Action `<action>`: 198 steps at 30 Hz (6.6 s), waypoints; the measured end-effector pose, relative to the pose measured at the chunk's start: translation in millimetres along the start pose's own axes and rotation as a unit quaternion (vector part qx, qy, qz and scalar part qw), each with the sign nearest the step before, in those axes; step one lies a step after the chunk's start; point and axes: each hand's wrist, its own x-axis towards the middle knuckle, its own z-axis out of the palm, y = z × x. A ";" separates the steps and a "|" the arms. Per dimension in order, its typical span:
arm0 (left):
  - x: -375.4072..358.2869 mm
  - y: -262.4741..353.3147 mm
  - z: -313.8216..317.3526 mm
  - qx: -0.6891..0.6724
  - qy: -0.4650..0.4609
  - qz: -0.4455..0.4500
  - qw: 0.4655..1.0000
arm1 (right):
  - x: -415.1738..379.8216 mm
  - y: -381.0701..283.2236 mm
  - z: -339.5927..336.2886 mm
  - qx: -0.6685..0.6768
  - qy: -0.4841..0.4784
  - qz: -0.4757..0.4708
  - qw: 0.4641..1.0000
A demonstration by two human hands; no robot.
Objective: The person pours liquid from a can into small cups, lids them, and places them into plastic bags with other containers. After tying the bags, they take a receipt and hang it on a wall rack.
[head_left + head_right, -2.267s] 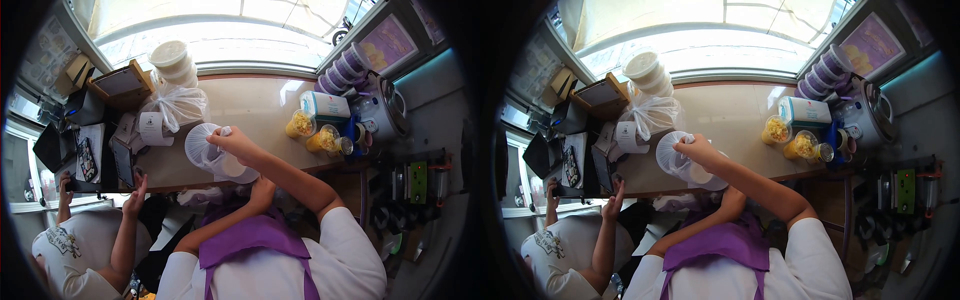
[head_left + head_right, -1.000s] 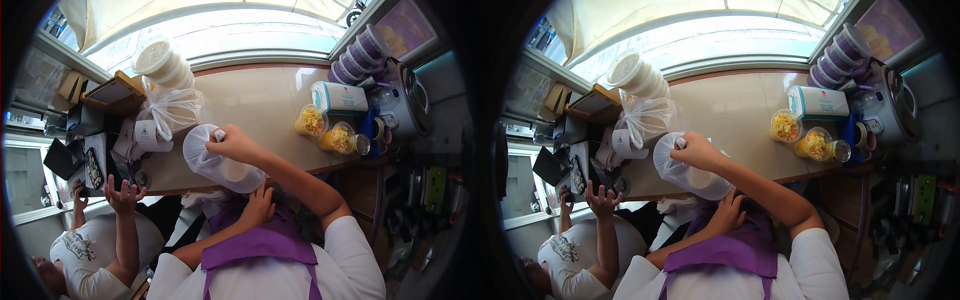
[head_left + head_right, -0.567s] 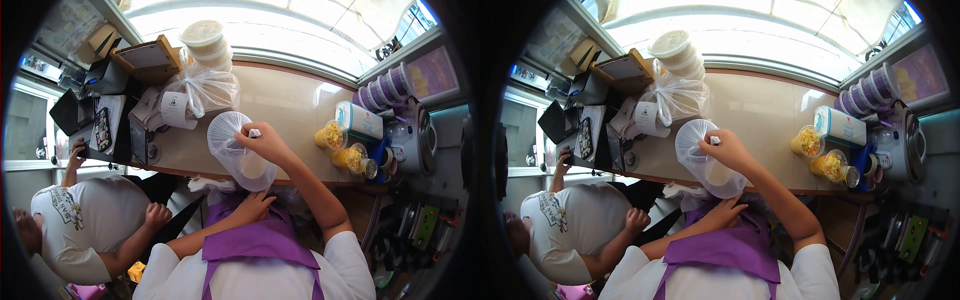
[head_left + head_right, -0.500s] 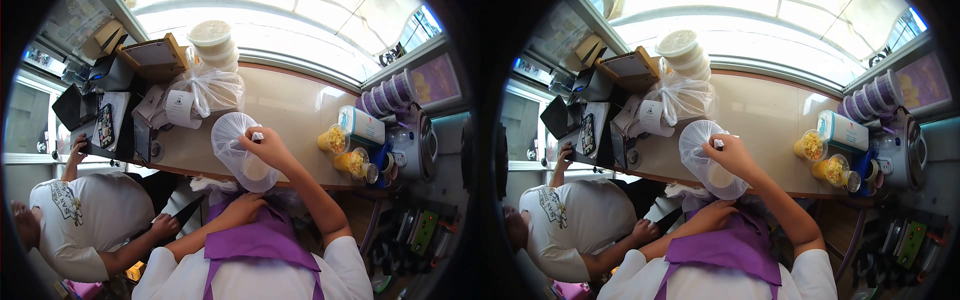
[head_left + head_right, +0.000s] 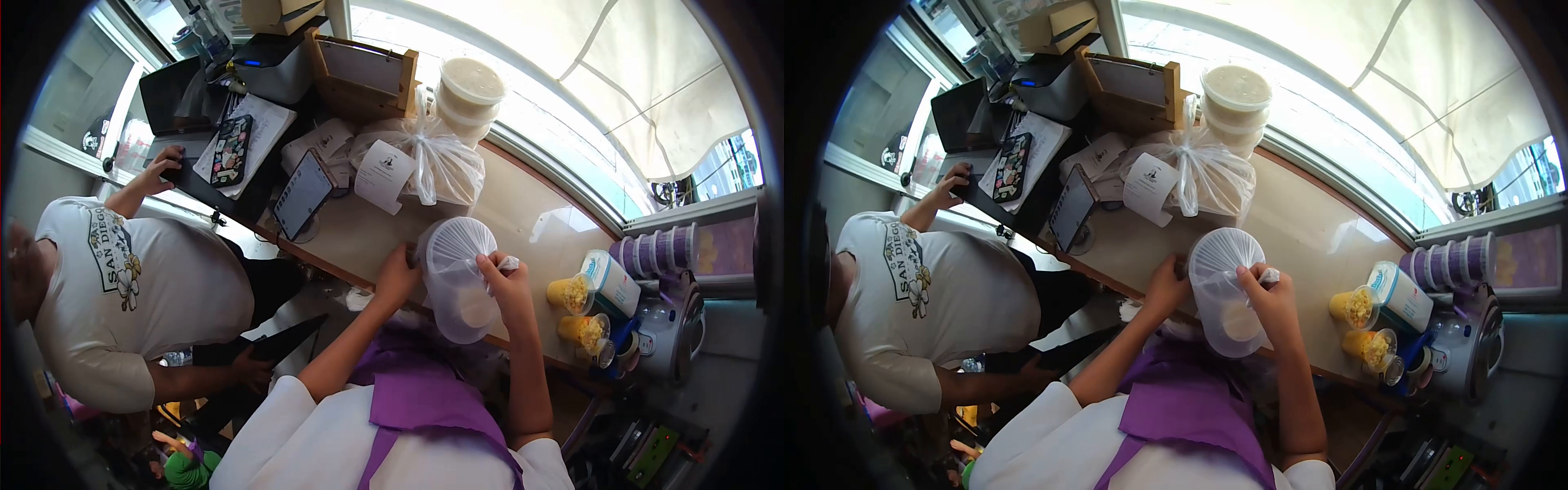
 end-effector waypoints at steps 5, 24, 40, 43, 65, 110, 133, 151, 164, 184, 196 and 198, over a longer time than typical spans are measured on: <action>-7.6 -8.3 -23.5 -0.021 0.007 0.023 1.000 | -0.2 -10.1 -5.4 -0.067 -0.037 -0.003 0.997; 35.9 -25.0 -49.3 -0.234 -0.257 -0.147 0.926 | 19.3 7.8 -36.5 0.036 -0.047 -0.071 0.996; 88.6 -3.7 -43.7 -0.011 -0.366 -0.096 0.926 | 91.7 106.5 -58.0 -0.234 -0.155 -0.059 0.958; 103.3 1.9 -45.4 0.109 -0.371 -0.081 0.919 | 90.4 94.2 -52.7 -0.239 -0.084 -0.034 0.967; 81.5 46.0 -25.5 0.005 -0.272 -0.066 0.960 | 91.8 92.0 -50.9 -0.427 -0.097 -0.052 0.897; 72.5 21.8 -45.7 -0.061 -0.317 -0.074 0.944 | 55.9 101.3 -79.5 -0.341 0.015 -0.028 0.940; 72.0 -27.3 -33.4 -0.193 -0.301 -0.121 0.926 | -1.2 174.2 -49.2 0.154 0.250 -0.012 0.956; 62.1 -7.5 -53.6 -0.196 -0.335 -0.184 0.903 | -50.8 165.5 -35.0 -0.170 0.296 0.084 0.936; -3.6 34.1 -39.3 -0.093 -0.178 -0.135 0.970 | -11.5 146.7 -41.5 -0.086 0.388 0.013 0.918; -24.2 -16.2 -30.0 -0.086 -0.114 -0.065 0.988 | -63.1 164.1 -43.2 0.378 0.227 0.180 0.879; -2.5 38.1 -39.1 -0.027 -0.111 -0.028 0.993 | -47.3 125.4 -57.8 0.000 0.319 0.052 0.946; 8.8 46.5 -42.4 -0.130 -0.156 -0.176 0.963 | -35.0 136.1 -67.0 0.075 0.283 0.074 0.953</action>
